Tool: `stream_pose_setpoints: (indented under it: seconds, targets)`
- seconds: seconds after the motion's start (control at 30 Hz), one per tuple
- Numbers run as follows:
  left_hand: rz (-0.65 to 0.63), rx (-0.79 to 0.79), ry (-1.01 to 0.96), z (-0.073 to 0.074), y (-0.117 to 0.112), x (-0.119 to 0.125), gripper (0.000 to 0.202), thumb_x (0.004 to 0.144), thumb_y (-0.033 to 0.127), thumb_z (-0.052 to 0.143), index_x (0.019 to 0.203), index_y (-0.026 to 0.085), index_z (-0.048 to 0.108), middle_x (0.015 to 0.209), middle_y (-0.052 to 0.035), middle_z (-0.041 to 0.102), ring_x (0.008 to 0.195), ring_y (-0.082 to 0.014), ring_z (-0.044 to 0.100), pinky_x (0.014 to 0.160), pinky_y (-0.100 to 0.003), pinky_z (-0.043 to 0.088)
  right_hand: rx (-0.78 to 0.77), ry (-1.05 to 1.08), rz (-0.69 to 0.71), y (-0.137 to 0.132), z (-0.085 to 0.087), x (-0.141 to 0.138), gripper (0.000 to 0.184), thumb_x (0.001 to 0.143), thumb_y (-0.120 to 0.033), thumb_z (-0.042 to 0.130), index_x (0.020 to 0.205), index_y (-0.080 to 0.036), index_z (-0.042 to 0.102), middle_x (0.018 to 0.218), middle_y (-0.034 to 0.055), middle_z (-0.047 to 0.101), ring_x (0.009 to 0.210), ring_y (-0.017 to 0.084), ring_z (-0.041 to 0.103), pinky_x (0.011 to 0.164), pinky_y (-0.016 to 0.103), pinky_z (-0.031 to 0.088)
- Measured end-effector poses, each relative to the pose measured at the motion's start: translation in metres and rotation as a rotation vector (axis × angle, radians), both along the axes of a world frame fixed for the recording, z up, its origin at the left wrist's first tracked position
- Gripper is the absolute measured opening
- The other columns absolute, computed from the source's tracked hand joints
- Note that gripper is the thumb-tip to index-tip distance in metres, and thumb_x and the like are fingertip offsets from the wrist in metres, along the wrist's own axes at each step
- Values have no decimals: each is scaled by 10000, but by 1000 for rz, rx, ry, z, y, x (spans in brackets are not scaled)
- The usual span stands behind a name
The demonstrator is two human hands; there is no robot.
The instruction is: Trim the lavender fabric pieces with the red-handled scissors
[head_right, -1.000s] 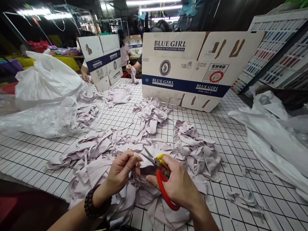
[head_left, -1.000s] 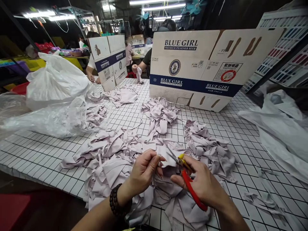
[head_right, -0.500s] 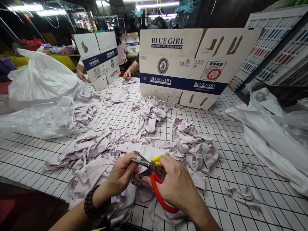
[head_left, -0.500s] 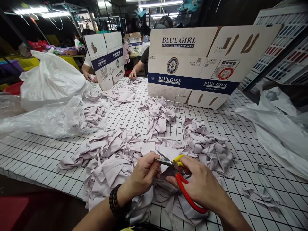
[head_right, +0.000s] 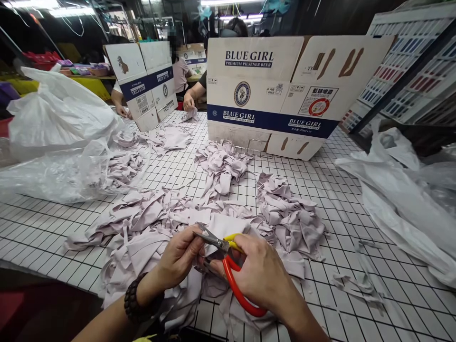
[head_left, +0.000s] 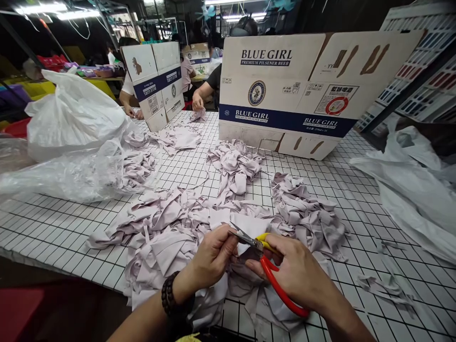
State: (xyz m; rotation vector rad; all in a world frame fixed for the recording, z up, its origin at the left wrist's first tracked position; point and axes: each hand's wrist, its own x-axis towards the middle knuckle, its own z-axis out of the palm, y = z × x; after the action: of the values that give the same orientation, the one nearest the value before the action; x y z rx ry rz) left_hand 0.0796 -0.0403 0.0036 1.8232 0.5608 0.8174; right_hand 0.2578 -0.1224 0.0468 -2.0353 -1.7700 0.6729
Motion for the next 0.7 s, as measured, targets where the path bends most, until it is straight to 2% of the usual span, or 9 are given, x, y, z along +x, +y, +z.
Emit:
stream_pose_setpoints:
  seconds: [0.2,0.4,0.7]
  targets:
    - [0,-43,-10,0,0,0,282,996,261,394,760,163,513,691,20,507,555,-69,533,586,-200,434,61,-54,-18,-2,-9,-1,402,759,-494,657,612,-226,396,608,-20,524,556,141,452,508,253,333]
    - [-55,-226,-34,-1,-2,-2,278,989,346,413,864,158,575,711,15,513,506,-68,548,509,-191,444,126,-83,4,-2,-13,0,399,754,-473,658,589,-225,393,575,-16,518,540,143,449,502,257,323]
    - [-58,-410,-31,-2,-3,-2,387,936,494,477,882,137,615,648,12,515,490,-85,546,475,-194,447,205,-87,25,-2,-18,5,361,749,-437,659,573,-213,437,543,-21,500,514,133,453,493,248,298]
